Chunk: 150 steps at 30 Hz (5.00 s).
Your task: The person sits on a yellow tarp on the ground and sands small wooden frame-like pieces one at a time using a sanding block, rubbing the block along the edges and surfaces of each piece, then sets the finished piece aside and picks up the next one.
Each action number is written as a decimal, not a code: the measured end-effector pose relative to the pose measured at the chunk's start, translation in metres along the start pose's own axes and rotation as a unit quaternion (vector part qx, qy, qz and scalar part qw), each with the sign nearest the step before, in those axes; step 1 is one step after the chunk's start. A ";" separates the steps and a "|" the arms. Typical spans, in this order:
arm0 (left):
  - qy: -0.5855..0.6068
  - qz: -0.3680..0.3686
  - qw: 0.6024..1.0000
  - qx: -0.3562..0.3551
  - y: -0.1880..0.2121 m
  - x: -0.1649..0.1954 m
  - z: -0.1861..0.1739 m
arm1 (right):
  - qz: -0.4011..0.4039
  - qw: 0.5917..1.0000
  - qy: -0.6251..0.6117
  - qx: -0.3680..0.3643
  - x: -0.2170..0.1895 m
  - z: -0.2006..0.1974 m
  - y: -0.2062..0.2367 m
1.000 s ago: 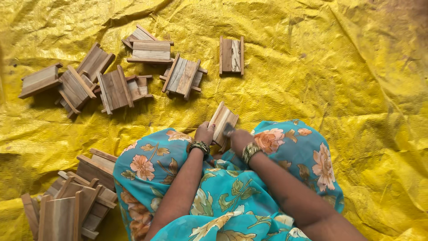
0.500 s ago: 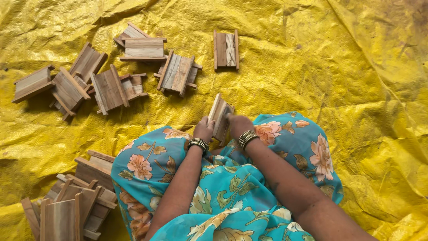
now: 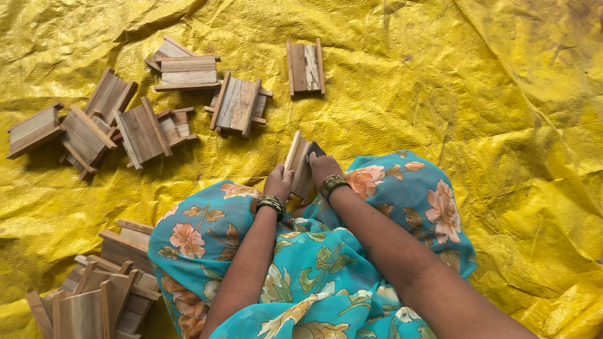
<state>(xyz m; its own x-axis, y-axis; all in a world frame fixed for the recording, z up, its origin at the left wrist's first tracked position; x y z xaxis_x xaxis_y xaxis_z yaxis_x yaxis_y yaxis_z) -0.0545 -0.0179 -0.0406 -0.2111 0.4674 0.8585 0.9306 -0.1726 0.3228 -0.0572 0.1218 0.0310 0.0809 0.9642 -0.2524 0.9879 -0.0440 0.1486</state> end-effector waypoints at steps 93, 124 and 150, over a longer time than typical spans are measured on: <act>0.050 -0.089 0.885 0.454 0.245 -0.140 -0.376 | 0.062 0.871 -0.488 0.000 0.078 -0.036 0.002; -0.029 -0.125 0.934 0.334 0.233 -0.186 -0.312 | 0.067 0.879 -0.469 -0.043 0.076 -0.003 -0.004; -0.196 -0.080 0.799 0.563 0.228 -0.129 -0.372 | -0.031 0.959 -0.279 0.040 0.082 -0.016 0.002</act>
<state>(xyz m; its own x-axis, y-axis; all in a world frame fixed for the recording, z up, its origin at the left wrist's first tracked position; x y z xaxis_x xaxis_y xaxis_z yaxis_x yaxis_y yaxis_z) 0.0736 -0.4403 0.0709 -0.4503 0.6787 0.5802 0.6271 0.7030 -0.3356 -0.0510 0.2047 0.0261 0.0577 0.6765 -0.7341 0.9983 -0.0318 0.0492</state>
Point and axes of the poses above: each hand's wrist, its own y-axis away from the middle knuckle, its own z-axis out of the palm, x = y × z, the point moved 9 cm from there along -y, towards the middle knuckle, and after that the axes turned 7 degrees about z, right-handed, at the moved point
